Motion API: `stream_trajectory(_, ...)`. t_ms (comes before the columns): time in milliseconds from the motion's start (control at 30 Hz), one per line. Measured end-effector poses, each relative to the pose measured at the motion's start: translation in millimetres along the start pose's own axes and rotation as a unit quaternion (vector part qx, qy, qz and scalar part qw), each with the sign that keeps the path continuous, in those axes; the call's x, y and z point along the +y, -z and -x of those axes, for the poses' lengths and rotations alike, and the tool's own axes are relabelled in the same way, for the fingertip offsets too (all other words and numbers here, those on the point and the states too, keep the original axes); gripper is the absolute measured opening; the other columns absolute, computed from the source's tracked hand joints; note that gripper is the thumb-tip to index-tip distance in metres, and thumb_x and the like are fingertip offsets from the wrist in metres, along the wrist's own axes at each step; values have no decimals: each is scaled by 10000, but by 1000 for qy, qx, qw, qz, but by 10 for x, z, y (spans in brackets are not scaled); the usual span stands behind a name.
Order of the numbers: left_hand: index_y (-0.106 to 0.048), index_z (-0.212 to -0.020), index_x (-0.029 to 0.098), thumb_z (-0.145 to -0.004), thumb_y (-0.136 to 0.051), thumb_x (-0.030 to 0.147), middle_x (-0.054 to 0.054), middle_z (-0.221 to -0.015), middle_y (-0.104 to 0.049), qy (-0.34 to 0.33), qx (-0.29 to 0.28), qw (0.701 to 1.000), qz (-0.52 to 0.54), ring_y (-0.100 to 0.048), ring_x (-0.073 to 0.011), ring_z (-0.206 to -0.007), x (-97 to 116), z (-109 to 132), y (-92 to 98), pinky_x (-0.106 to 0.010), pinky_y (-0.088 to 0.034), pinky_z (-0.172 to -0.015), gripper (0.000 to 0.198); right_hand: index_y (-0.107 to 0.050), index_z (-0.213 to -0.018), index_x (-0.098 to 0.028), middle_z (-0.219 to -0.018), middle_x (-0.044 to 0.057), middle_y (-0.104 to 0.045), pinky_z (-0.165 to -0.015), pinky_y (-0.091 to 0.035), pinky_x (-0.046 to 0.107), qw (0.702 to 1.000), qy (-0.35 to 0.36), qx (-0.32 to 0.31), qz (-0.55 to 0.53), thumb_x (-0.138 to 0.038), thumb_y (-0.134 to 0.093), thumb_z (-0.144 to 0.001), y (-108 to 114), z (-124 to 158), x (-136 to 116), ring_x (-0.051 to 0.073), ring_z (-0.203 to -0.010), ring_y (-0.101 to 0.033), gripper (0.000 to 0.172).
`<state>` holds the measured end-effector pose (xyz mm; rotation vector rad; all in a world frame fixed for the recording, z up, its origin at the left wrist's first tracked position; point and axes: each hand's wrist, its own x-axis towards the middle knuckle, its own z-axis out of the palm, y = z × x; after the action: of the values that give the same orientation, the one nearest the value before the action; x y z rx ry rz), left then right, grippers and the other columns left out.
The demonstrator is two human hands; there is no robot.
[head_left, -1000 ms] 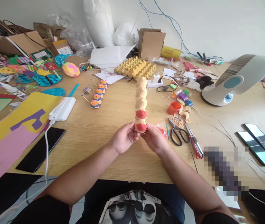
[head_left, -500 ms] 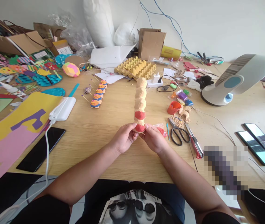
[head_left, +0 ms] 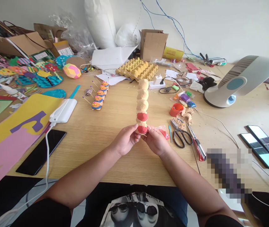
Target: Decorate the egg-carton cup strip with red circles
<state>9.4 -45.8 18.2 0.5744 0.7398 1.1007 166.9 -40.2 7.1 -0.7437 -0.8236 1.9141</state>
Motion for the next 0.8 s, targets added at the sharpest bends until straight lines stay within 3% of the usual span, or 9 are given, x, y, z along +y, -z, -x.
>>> stream_trajectory(167,-757,-850,89,-826,-809,432,-47,-732,-646,16,-30,999,21,-584,-97,-679,-3,-2,24,-164,-512,-561,348,-757,-877,-223,-912,24,-707,-837,-463,343,999,8,-13,-35,-546,-805,-828,-3,11,-43,184,-850,-599,330)
stream_trajectory(800,-743,-777,115,-675,-927,321,1,-676,-644,29,8,999,27,-556,-51,-600,48,29,-38,-124,-484,-530,295,-753,-900,-252,-948,21,-725,-850,-458,344,999,-6,-1,-38,-558,-796,-830,-10,21,-10,188,-880,-609,317)
